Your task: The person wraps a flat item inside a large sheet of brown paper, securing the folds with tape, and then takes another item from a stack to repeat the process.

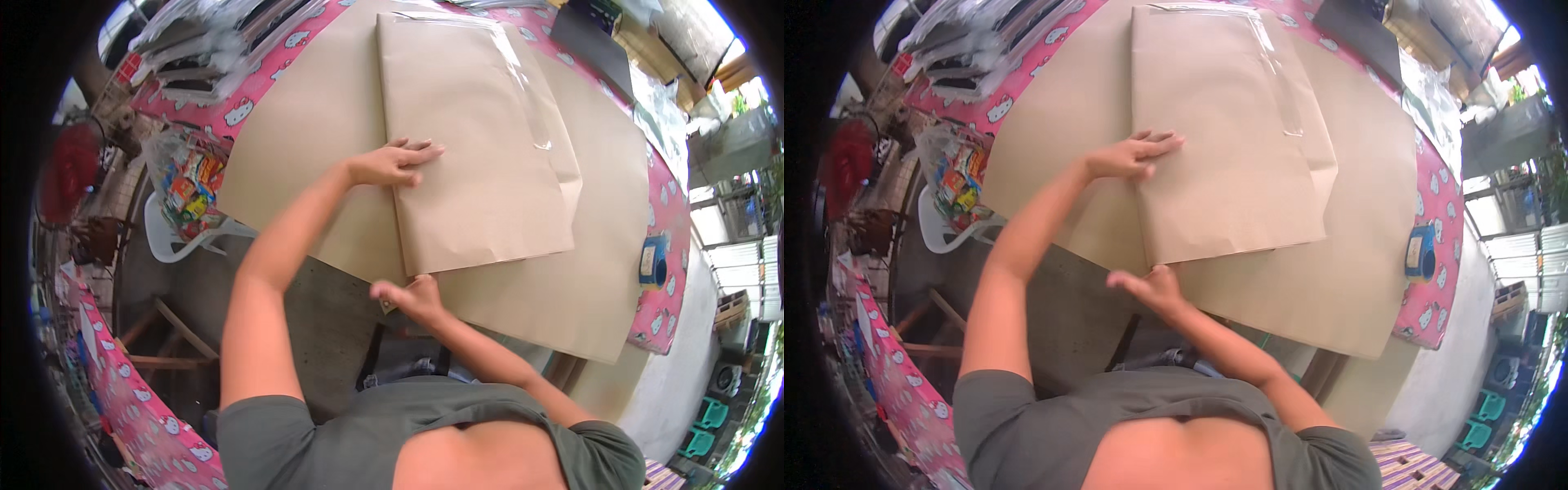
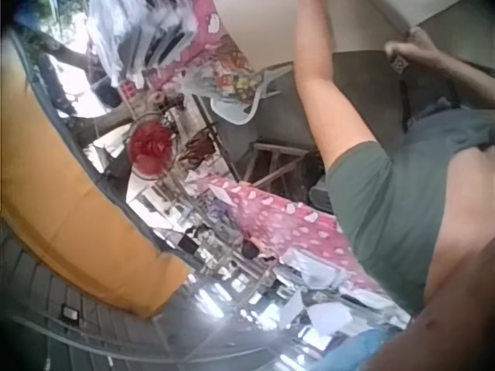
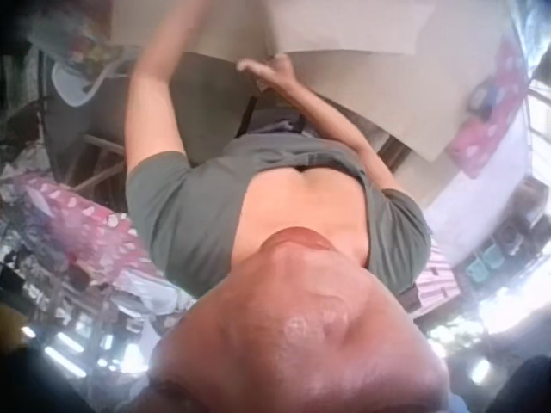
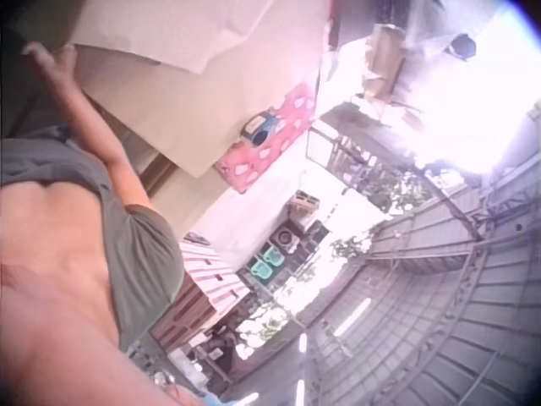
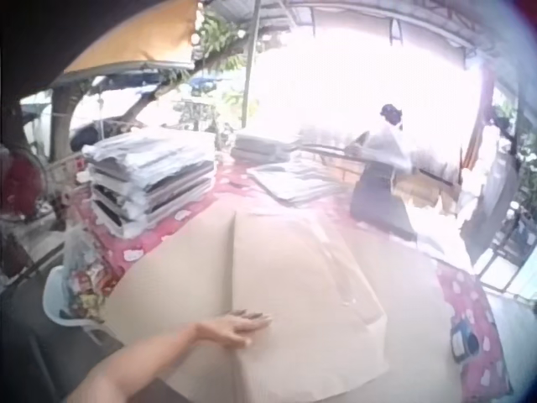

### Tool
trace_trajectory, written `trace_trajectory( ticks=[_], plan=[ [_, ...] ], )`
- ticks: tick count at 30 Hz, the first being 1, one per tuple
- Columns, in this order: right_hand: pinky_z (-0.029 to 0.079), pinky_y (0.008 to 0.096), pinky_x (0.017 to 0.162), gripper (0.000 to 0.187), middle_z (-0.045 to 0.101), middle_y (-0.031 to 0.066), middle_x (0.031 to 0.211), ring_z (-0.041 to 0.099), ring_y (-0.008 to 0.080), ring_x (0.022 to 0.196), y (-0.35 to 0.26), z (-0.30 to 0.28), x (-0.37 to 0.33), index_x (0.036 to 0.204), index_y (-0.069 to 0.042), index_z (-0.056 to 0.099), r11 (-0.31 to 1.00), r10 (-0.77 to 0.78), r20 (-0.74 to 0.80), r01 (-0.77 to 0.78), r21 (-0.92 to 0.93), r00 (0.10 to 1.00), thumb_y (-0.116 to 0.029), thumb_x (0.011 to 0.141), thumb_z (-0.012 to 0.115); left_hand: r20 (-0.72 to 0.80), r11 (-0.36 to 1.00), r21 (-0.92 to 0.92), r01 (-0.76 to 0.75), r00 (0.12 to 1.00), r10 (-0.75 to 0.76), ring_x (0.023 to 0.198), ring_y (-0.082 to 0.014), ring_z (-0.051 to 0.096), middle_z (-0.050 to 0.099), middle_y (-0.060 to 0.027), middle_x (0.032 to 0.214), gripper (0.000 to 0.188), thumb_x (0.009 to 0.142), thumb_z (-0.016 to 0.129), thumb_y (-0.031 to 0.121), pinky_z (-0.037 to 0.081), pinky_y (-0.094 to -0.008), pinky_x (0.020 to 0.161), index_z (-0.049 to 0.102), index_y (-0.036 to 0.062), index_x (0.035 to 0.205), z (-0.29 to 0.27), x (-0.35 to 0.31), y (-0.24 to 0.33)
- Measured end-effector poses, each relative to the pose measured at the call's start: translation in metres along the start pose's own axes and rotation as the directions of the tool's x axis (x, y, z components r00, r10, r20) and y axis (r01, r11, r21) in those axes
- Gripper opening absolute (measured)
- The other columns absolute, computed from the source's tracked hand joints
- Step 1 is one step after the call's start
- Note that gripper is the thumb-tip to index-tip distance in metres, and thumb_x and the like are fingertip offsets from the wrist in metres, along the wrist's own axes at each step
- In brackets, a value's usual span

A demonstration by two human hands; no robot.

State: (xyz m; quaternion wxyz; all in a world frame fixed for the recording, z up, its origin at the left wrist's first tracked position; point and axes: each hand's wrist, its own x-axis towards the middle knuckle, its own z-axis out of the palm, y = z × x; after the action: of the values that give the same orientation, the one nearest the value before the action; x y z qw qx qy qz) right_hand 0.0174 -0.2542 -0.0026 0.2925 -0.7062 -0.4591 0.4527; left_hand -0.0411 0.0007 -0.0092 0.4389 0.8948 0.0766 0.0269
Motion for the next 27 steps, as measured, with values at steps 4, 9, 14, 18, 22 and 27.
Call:
trace_trajectory(
  ticks=[4,9,14,18,22,27],
  plan=[
    [0.037,0.0386,0.095,0.038,0.049,0.02,0.123,0.046,0.0321,0.114,0.17,-0.072,0.062,0.122,0.001,0.047,0.827,-0.26,-0.18,0.123,-0.548,0.949,-0.023,0.093,0.043,0.006,0.977,0.203,-0.065,0.998,0.065,0.136,-0.0193,0.019,0.035,0.0,0.142,0.089,0.058,0.078,0.038,0.012,-0.0432,0.11,0.038,0.0178,0.136,-0.019,-0.014,0.014],
    [0.04,0.0399,0.09,0.036,0.056,0.0166,0.113,0.052,0.0317,0.105,0.06,-0.102,0.056,0.116,-0.002,0.052,0.914,-0.188,-0.493,0.335,0.228,0.849,-0.018,0.084,0.055,-0.526,0.964,0.252,0.084,0.848,0.063,0.128,-0.0168,0.037,0.046,0.0016,0.134,0.056,0.063,0.076,0.02,0.028,-0.0393,0.099,0.059,0.0216,0.116,0.04,-0.023,-0.001],
    [0.049,0.035,0.07,0.015,0.064,0.0168,0.081,0.062,0.0295,0.076,0.084,-0.135,0.011,0.087,-0.002,0.065,0.703,-0.635,-0.474,0.202,-0.682,0.609,-0.013,0.076,0.067,-0.678,0.926,0.297,0.234,0.734,0.032,0.126,-0.0208,0.039,0.045,-0.0032,0.134,0.051,0.068,0.072,0.02,0.03,-0.0402,0.097,0.055,0.0196,0.116,0.051,-0.021,0.0],
    [0.047,0.0234,0.058,0.013,0.064,0.006,0.067,0.06,0.011,0.065,0.151,-0.224,-0.044,0.079,0.0,0.066,0.883,-0.289,-0.775,-0.157,-0.443,0.562,-0.011,0.083,0.063,-0.785,0.843,0.113,0.526,0.567,-0.249,0.128,-0.0288,0.033,0.027,-0.0118,0.144,0.081,0.065,0.073,0.028,0.024,-0.044,0.101,0.031,0.0192,0.134,0.05,-0.011,0.009],
    [0.036,0.0372,0.098,0.061,0.048,0.0226,0.125,0.046,0.033,0.118,0.196,-0.321,0.029,0.122,0.006,0.046,0.851,-0.27,-0.778,-0.237,-0.469,0.567,-0.034,0.081,0.064,-0.676,0.644,0.082,0.76,0.518,-0.525,0.134,-0.0306,0.022,0.007,-0.0138,0.149,0.106,0.064,0.072,0.045,0.013,-0.0495,0.106,0.005,0.0224,0.143,0.05,0.005,-0.004],
    [0.01,0.0623,0.102,0.07,0.018,0.0176,0.146,0.012,0.0314,0.136,0.167,-0.323,0.135,0.141,-0.004,0.016,0.651,0.036,-0.62,-0.49,-0.58,0.783,-0.046,0.09,0.038,-0.747,0.302,-0.03,0.953,0.18,-0.64,0.139,-0.0251,0.006,-0.003,-0.0091,0.151,0.073,0.089,0.045,0.021,0.002,-0.06,0.104,-0.001,0.0112,0.144,0.1,0.016,0.006]
  ],
)
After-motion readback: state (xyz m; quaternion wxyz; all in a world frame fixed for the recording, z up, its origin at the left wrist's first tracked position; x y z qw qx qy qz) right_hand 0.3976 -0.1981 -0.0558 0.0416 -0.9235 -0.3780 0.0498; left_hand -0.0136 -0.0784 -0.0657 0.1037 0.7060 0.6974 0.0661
